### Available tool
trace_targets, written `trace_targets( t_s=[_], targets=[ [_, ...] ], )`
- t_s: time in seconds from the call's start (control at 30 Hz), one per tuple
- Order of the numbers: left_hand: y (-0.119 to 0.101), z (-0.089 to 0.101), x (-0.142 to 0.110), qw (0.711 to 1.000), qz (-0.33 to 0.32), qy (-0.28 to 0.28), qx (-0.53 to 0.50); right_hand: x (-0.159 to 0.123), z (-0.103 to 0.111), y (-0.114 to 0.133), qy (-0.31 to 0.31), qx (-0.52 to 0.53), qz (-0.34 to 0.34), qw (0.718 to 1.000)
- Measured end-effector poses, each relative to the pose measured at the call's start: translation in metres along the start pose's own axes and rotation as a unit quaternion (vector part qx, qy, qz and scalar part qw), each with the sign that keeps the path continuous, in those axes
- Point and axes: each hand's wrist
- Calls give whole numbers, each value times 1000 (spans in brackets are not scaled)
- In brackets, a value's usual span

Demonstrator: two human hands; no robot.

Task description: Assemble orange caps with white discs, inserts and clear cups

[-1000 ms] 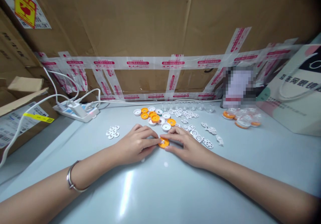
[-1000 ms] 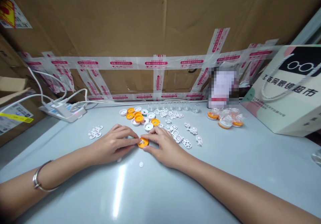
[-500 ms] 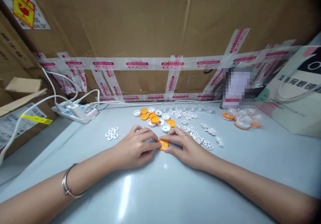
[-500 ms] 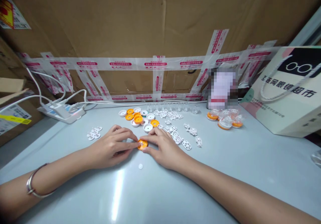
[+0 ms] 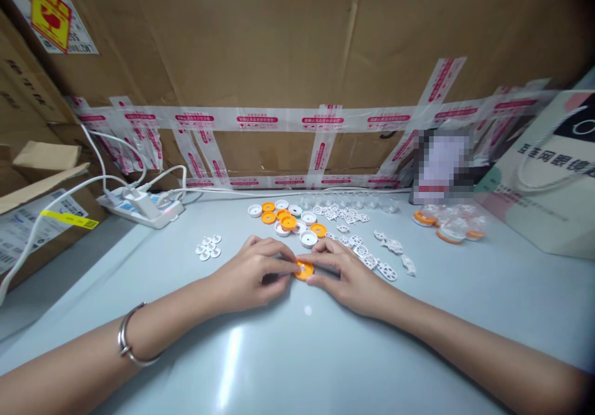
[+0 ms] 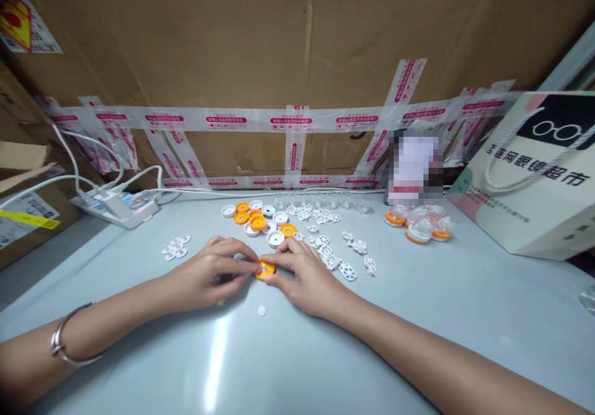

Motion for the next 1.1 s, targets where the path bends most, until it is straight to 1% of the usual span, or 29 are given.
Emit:
trace_targets(
  t_s=[0.2, 0.33, 0.43, 0.5, 0.57, 0.63, 0.67, 0.7, 0.77, 0.83, 0.9, 1.0, 1.03, 1.1],
  targets=[
    [6, -6, 5, 993, 73, -40, -88, 0, 0, -2, 10, 0, 2, 1000],
    [4, -11, 8, 989, 106, -40, -96, 1, -1, -2, 5, 6, -12, 1000],
    [1, -13, 10, 987, 125, -35, -90, 1, -2, -2, -11, 19, -20, 1000],
    [-1, -13, 12, 987, 134, -35, -83, 0, -2, -1, -39, 45, -24, 998],
    [-3, -12, 12, 987, 137, -33, -76, -2, 0, 2, -87, 72, -37, 993],
    [-4, -11, 13, 987, 138, -32, -72, -6, 3, 6, -118, 74, -39, 989],
    [-5, -11, 12, 987, 138, -32, -72, -8, 5, 10, -110, 65, -30, 991],
    [-5, -11, 12, 987, 138, -32, -73, -11, 6, 13, -84, 54, -15, 995],
    [-4, -11, 12, 987, 138, -34, -74, -15, 6, 20, -12, 39, 13, 999],
    [-3, -12, 11, 987, 138, -36, -74, -19, 5, 25, 37, 29, 22, 999],
    [-3, -12, 11, 987, 138, -37, -72, -21, 2, 27, 52, 21, 20, 998],
    [-4, -12, 10, 987, 138, -35, -75, -23, 0, 27, 43, 8, 27, 999],
    [-4, -12, 10, 987, 139, -33, -76, -23, 0, 26, 41, -2, 42, 998],
    [-5, -11, 10, 987, 139, -29, -81, -23, 0, 24, 37, -38, 94, 994]
  ],
)
Point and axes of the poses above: each hand's wrist, its own x-axis towards the middle knuckle, its own z-axis out of the back of the hand, y = z × x, and after that the axes turned 1 degree about z, right-handed
